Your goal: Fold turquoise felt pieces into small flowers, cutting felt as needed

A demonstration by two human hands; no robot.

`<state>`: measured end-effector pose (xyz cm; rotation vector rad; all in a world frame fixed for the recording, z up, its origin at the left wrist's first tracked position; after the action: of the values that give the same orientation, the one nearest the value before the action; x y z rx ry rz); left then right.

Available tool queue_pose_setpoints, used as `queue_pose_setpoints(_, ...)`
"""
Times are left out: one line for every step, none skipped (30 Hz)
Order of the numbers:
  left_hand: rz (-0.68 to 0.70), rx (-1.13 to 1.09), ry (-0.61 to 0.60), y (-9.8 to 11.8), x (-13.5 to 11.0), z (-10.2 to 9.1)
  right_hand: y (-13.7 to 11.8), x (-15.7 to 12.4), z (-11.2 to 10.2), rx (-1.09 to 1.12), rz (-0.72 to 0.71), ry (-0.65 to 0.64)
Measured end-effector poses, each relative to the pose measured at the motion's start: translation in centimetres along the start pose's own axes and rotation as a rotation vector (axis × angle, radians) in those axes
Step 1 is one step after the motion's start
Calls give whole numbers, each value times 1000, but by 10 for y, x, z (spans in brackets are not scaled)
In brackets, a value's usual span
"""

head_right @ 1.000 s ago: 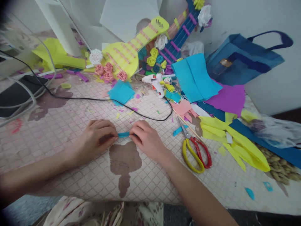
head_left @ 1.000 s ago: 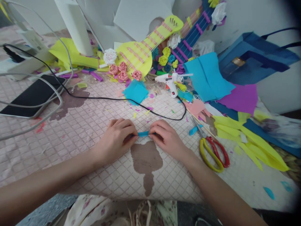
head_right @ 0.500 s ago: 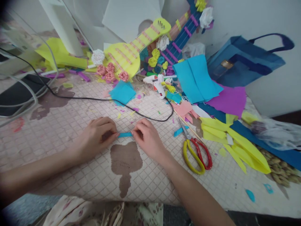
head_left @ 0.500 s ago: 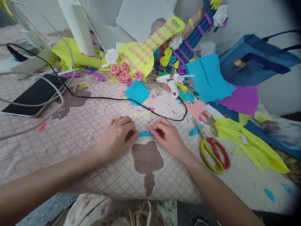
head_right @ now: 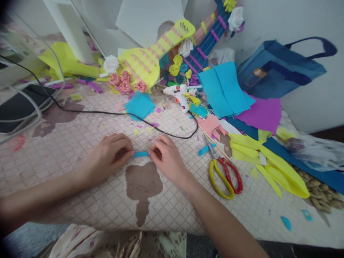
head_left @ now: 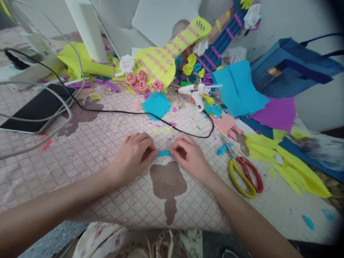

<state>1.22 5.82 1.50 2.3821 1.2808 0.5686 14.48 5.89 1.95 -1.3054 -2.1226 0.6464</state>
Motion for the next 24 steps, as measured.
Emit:
queue_pose_setpoints(-4,1,-2,0,0,0,0,0,0,-6,4,2)
queue_pose_setpoints(-6,3,-3,0,0,0,1,0,1,-10,8,3)
queue_pose_setpoints(-10,5,-3,0,0,0,1,0,1,-14,10,2)
queue_pose_setpoints(-14,5,-2,0,1,0,1,0,1,-16,12,1)
queue_pose_setpoints(-20,5,0,0,1,0,1,0,1,-17,13,1)
queue_pose_setpoints(-27,6,0,-1,1,0,1,0,1,-19,13,1)
queue_pose_setpoints(-32,8,-1,-1,1,0,1,0,1,-19,11,1)
queue_pose_setpoints(-36,10,2,-1,1,0,0,0,1,-18,10,1)
queue_pose_setpoints(-36,12,3,-1,1,0,0,0,1,-17,9,2)
queue_pose_setpoints(-36,13,5,-1,2,0,0,0,1,-17,8,4)
queue_pose_setpoints(-34,13,6,-1,2,0,-1,0,2,-19,7,5)
queue_pose_setpoints(-33,12,7,-1,2,0,-1,0,2,-25,7,7)
queue_pose_setpoints(-32,11,7,-2,2,1,-1,0,2,-33,7,10)
queue_pose_setpoints(-32,11,7,-2,2,1,-1,1,2,-44,8,12)
queue_pose_setpoints(-30,12,8,-2,2,1,-1,1,3,-55,9,13)
queue_pose_setpoints(-28,13,9,-2,2,1,-1,1,3,-67,9,13)
queue_pose_setpoints(-28,15,10,-2,2,1,-1,1,3,-77,8,12)
queue_pose_setpoints(-28,14,14,-3,2,1,-1,1,4,-87,7,9)
queue_pose_setpoints(-29,12,15,-3,2,1,-1,1,4,-94,6,6)
queue_pose_setpoints(-28,6,17,-3,1,1,-1,1,4,-98,5,4)
queue_pose_setpoints(-26,-1,16,-3,1,1,-2,1,4,-100,3,4)
queue_pose_setpoints(-22,-7,15,-3,1,1,-2,0,4,-98,2,3)
queue_pose_setpoints(-16,-12,14,-2,0,1,-2,0,4,-96,2,4)
queue_pose_setpoints(-12,-14,13,-2,0,1,-2,0,4,-95,2,4)
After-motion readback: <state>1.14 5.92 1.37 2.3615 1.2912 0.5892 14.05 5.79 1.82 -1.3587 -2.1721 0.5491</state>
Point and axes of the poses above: each hand's wrist, its own x-axis towards the middle knuckle, its own z-axis out of the palm, y = z × x, the point moved 9 cm from there along x, towards the middle knuckle
